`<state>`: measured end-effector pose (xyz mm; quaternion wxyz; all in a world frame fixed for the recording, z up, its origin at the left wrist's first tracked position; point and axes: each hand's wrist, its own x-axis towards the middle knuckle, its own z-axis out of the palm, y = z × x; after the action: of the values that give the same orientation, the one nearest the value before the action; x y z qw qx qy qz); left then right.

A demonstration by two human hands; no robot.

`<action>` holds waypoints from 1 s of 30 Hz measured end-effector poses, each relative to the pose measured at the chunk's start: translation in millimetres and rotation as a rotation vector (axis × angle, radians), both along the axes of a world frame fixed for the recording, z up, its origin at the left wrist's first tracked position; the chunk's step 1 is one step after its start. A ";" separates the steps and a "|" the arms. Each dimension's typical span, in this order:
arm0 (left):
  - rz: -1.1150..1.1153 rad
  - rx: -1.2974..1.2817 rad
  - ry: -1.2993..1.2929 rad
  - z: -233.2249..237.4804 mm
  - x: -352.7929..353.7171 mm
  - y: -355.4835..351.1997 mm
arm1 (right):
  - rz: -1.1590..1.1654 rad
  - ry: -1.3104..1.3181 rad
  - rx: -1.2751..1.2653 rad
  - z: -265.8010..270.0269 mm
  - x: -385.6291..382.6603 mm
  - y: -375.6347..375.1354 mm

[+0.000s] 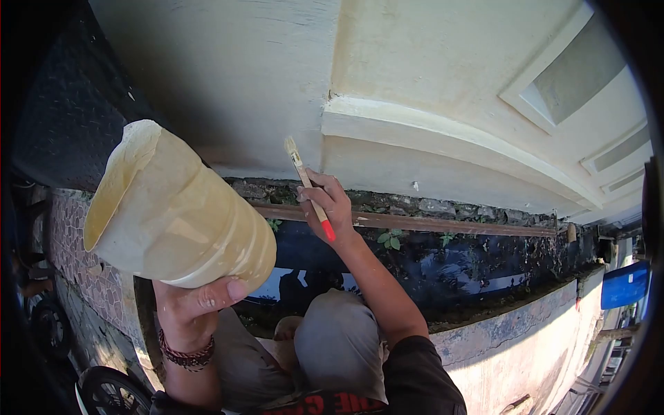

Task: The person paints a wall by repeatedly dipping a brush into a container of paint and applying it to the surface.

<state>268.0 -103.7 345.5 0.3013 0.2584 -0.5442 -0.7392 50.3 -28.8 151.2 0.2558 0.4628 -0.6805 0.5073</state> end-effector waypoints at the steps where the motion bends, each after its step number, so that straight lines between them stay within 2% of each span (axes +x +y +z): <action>1: 0.003 0.021 0.020 0.5 0.2 -1.0 | 0.191 -0.091 -0.050 -0.9 -2.1 3.5; 2: 0.013 0.030 0.023 -0.4 3.3 -3.6 | 0.217 -0.241 -0.146 7.9 -10.5 12.7; 4: -0.098 -0.034 -0.074 -2.7 11.8 -9.9 | -0.015 -0.219 -0.233 15.5 -50.0 38.6; 7: -0.103 -0.031 -0.074 -4.2 20.0 -15.7 | -0.130 -0.095 -0.231 14.1 -65.0 65.8; 9: -0.044 0.028 -0.069 1.0 21.4 -13.3 | -0.537 0.097 -0.380 15.6 -55.5 71.3; 10: 0.012 0.082 -0.056 3.3 21.4 -12.2 | -0.532 0.092 -0.382 14.2 -54.4 64.8; 12: 0.030 0.057 -0.037 2.2 24.6 -10.4 | -0.909 0.119 -0.310 10.6 -51.7 40.4; 14: 0.039 0.037 -0.012 -0.8 24.7 -8.7 | -0.323 -0.674 -0.698 4.3 -38.2 -21.2; 16: 0.035 0.021 0.006 -3.6 21.9 -9.7 | -0.686 0.068 -0.170 6.0 -20.7 -49.8; 18: 0.023 0.044 0.034 -5.4 17.7 -9.2 | -0.554 0.042 -0.054 6.0 -6.7 -60.3; 19: 0.010 0.075 0.063 -6.2 14.9 -7.4 | -0.562 0.038 -0.047 7.0 2.6 -59.9; 21: -0.025 0.076 0.052 -3.6 6.0 -4.1 | -0.072 0.062 0.079 13.6 17.7 -52.0; 22: -0.049 0.066 0.042 -1.0 3.8 -5.3 | -0.074 0.066 0.072 11.7 21.9 -42.4; 24: -0.036 0.042 0.054 -1.7 6.8 -6.1 | -0.245 0.200 -0.134 6.3 24.1 -26.4; 25: -0.026 0.029 0.060 -2.4 8.6 -6.0 | -0.237 0.203 -0.143 9.2 20.1 -31.6; 27: 0.002 0.039 0.071 -0.6 11.8 -3.0 | -0.376 -0.143 -0.421 11.9 8.5 -40.3; 28: 0.012 0.036 0.063 -0.6 13.9 -2.3 | -0.282 -0.412 -0.328 -22.1 -0.6 -57.2; 30: -0.008 0.002 0.021 -2.2 19.2 -4.3 | -0.515 0.118 0.017 -1.3 5.0 -86.8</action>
<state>287.1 -108.0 343.3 0.3038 0.2487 -0.5413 -0.7436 55.3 -115.6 149.9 0.4119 0.3050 -0.7640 0.3920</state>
